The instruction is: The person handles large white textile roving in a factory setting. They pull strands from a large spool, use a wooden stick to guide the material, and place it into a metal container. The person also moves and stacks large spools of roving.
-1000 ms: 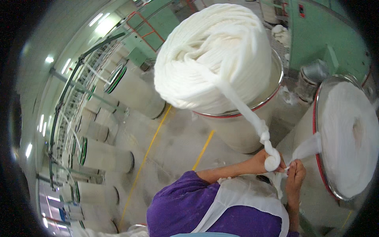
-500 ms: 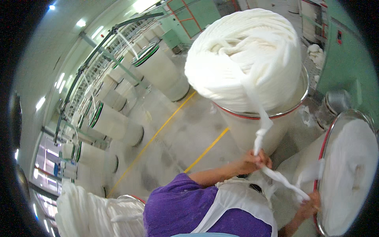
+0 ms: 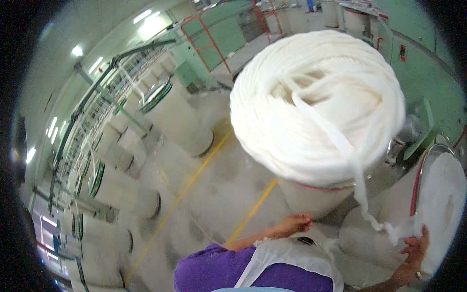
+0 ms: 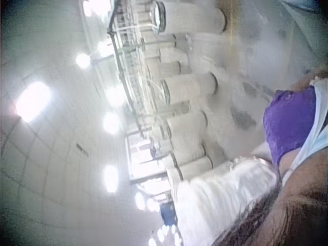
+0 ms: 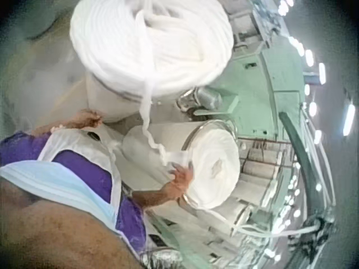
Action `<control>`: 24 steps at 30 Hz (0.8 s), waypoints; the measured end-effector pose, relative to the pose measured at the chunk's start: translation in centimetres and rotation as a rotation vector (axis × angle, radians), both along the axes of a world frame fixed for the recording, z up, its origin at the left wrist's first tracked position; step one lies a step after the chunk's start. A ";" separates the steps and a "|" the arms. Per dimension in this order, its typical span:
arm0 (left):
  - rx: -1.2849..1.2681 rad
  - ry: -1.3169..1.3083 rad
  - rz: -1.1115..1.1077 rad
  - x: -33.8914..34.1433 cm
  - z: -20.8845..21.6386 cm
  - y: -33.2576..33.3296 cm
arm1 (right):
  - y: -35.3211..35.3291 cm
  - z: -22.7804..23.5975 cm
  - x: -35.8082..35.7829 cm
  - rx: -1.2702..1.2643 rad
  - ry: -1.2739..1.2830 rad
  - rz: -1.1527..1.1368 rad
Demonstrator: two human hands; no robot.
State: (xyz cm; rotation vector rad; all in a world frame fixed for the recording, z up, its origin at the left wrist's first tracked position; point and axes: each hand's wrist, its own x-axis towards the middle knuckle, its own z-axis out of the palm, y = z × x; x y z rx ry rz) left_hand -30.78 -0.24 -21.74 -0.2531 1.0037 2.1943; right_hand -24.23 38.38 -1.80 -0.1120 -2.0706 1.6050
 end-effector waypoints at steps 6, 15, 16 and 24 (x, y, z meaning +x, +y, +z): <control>-0.307 0.210 -0.066 -6.1 0.5 -15.7 | -23.0 1.1 -6.8 0.152 -0.634 1.108; -0.440 0.483 0.171 -7.8 7.7 -34.6 | -53.6 -10.2 -21.6 0.777 -0.446 1.457; -0.450 0.437 0.162 -7.6 8.6 -35.8 | -55.8 -11.1 -22.6 0.696 -0.500 1.502; -0.471 0.419 0.159 -15.7 8.3 -47.8 | -68.8 -13.6 -31.6 0.432 -0.572 1.619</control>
